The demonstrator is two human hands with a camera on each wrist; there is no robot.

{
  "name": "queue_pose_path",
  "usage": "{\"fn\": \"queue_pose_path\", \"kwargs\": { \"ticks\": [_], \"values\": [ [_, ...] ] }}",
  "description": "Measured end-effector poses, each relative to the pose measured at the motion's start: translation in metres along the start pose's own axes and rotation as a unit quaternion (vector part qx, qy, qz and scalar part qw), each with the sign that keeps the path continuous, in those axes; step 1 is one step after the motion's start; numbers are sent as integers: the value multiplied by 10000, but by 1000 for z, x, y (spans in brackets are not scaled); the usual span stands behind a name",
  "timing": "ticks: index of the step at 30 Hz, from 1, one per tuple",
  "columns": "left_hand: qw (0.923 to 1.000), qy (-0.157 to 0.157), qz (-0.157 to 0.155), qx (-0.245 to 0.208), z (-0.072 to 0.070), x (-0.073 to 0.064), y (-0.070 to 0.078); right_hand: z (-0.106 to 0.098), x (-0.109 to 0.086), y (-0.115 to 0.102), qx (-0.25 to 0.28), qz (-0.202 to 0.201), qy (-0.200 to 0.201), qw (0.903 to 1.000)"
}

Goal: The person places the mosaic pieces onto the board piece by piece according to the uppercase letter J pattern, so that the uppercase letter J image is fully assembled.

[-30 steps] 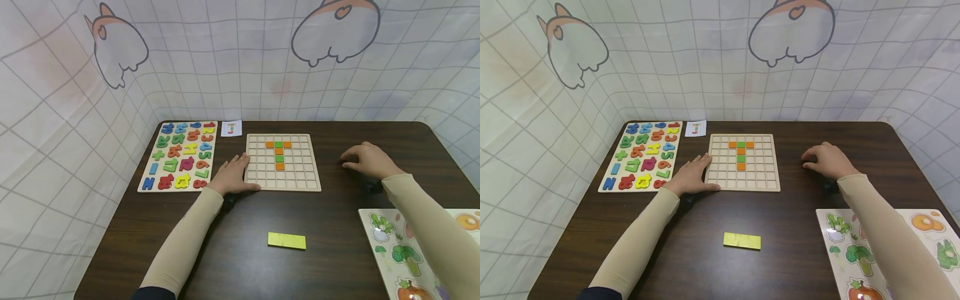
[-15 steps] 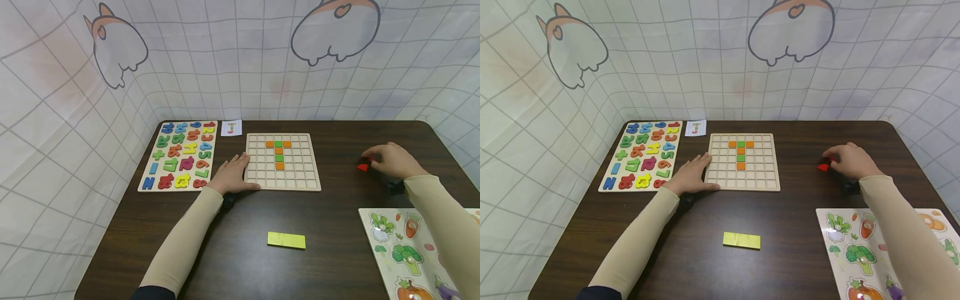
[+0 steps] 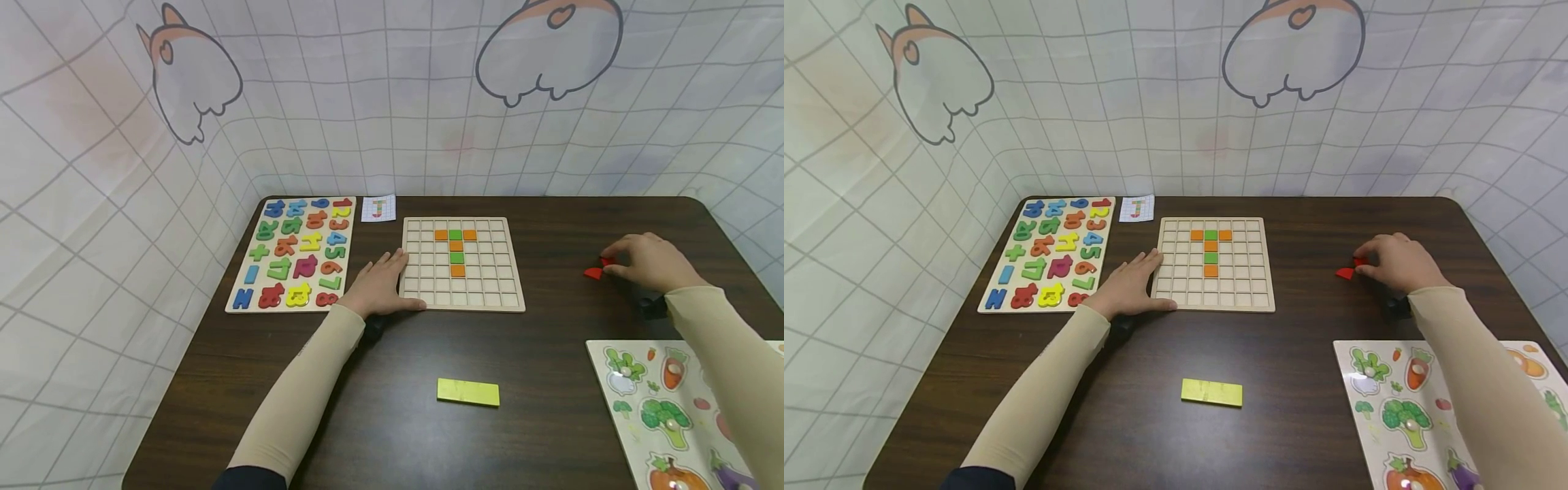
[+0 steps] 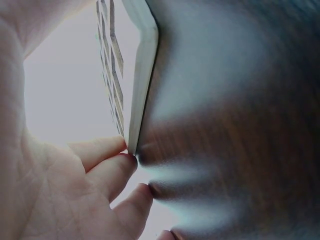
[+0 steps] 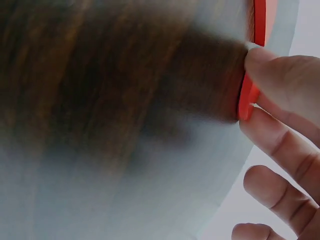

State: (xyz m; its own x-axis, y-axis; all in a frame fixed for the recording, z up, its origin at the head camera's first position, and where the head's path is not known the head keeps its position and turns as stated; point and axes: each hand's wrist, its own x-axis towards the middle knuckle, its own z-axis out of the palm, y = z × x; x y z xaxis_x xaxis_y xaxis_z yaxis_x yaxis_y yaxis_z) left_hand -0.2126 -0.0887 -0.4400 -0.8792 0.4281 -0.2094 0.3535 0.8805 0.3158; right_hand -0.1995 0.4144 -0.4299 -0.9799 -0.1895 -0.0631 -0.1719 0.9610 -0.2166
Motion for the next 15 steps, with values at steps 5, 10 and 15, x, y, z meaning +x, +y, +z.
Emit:
{"fn": "queue_pose_path", "kwargs": {
  "ticks": [5,10,15],
  "values": [
    [10000,23,21,-5,1,0,0,0,0,-1,97,15,-20,9999],
    [10000,13,6,4,1,1,0,0,0,-1,152,-28,-68,9999],
    [10000,20,-8,25,2,1,-1,2,1,-1,21,-231,31,9997]
  ]
}}
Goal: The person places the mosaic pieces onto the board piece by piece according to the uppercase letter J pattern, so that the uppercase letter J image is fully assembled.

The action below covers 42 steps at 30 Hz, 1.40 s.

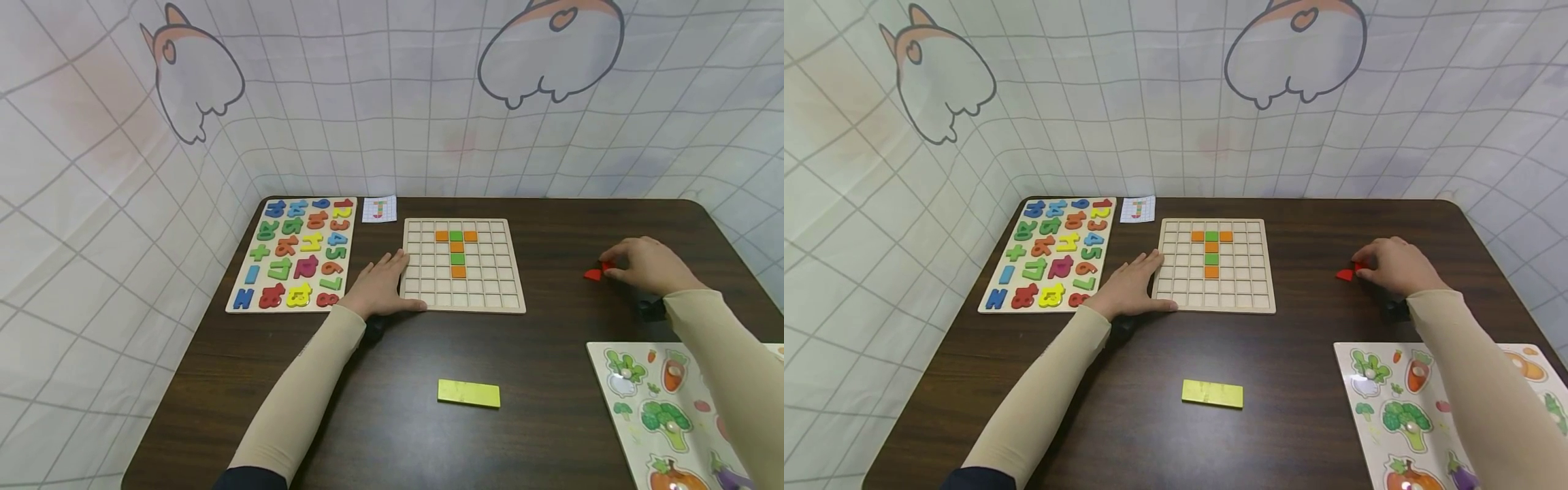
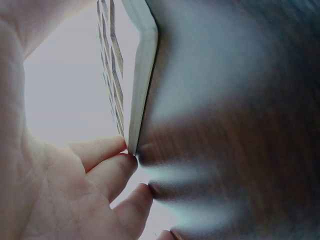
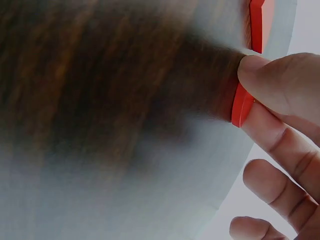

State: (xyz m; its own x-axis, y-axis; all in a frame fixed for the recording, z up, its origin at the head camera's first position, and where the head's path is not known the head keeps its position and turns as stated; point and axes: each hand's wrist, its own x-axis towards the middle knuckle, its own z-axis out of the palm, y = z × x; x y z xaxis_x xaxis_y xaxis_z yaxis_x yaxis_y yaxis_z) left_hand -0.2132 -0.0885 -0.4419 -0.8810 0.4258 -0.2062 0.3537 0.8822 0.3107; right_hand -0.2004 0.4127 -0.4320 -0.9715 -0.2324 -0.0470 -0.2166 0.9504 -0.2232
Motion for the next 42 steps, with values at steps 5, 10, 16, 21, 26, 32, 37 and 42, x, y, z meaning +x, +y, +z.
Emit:
{"fn": "queue_pose_path", "kwargs": {
  "ticks": [5,10,16,21,26,32,37,42],
  "values": [
    [10000,-6,3,-26,1,-1,-1,3,3,-5,-126,-246,142,9995],
    [10000,8,17,-45,2,-1,-1,4,11,-24,-112,-453,243,9986],
    [10000,27,35,-80,1,-2,-1,4,22,-55,-74,-734,240,9970],
    [10000,40,52,-75,1,-2,-2,10,32,-83,-71,-960,226,9951],
    [9999,39,65,-85,0,-1,-2,19,42,-112,-67,-1315,180,9911],
    [10000,-4,64,-75,-1,-2,-2,32,53,-144,91,-1710,198,9850],
    [10000,-1,44,-88,-1,-2,-2,40,63,-169,212,-2100,303,9770],
    [10000,-38,55,-49,0,-1,-2,47,68,-190,297,-2557,409,9654]
  ]
}}
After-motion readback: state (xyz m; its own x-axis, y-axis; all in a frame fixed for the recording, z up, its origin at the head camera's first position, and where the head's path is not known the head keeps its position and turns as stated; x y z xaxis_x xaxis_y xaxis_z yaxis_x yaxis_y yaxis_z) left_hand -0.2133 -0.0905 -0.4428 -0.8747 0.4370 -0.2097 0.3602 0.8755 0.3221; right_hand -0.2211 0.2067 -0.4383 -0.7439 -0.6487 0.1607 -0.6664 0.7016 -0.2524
